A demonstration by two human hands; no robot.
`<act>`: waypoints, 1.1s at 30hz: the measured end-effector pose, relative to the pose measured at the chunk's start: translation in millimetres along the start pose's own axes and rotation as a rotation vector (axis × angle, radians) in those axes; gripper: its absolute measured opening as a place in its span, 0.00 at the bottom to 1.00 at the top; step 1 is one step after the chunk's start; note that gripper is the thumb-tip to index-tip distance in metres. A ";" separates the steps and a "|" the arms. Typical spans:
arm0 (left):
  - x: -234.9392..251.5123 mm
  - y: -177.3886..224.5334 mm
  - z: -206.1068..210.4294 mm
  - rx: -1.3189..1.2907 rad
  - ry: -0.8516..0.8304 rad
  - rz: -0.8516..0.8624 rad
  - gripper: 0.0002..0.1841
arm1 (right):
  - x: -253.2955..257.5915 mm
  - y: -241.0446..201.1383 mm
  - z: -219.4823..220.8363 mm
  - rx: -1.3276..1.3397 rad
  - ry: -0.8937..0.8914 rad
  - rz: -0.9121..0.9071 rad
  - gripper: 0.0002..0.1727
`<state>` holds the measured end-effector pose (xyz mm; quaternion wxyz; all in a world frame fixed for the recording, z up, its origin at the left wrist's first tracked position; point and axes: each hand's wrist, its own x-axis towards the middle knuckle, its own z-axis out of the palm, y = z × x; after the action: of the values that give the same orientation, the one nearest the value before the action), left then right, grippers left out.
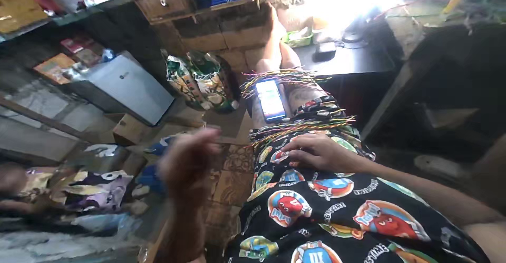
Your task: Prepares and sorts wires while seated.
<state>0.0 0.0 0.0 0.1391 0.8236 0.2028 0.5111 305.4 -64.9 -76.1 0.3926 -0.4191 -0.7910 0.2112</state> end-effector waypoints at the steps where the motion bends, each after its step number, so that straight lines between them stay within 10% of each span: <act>1: -3.5 -1.5 25.3 -0.040 -0.166 0.003 0.10 | 2.3 -3.3 0.4 0.090 -0.023 0.018 0.21; 8: -30.6 -18.9 138.4 -0.129 -0.274 -0.100 0.08 | 5.4 -0.2 -1.3 0.192 0.005 0.274 0.19; 23: -20.1 -0.1 138.8 -0.679 -0.241 -0.725 0.06 | -3.7 4.0 -3.2 0.396 0.184 0.233 0.11; 29: -8.0 -14.2 120.6 -0.462 -0.702 -0.447 0.09 | -7.3 8.4 1.4 0.383 0.157 0.161 0.10; 33: -6.0 -10.3 117.7 -0.072 -0.681 -0.322 0.11 | -6.9 12.0 11.8 0.024 0.273 -0.023 0.10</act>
<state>101.4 3.6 -60.9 0.3060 0.8985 0.2538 0.1863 304.3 -64.0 -94.2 0.5039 -0.4299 -0.7324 0.1573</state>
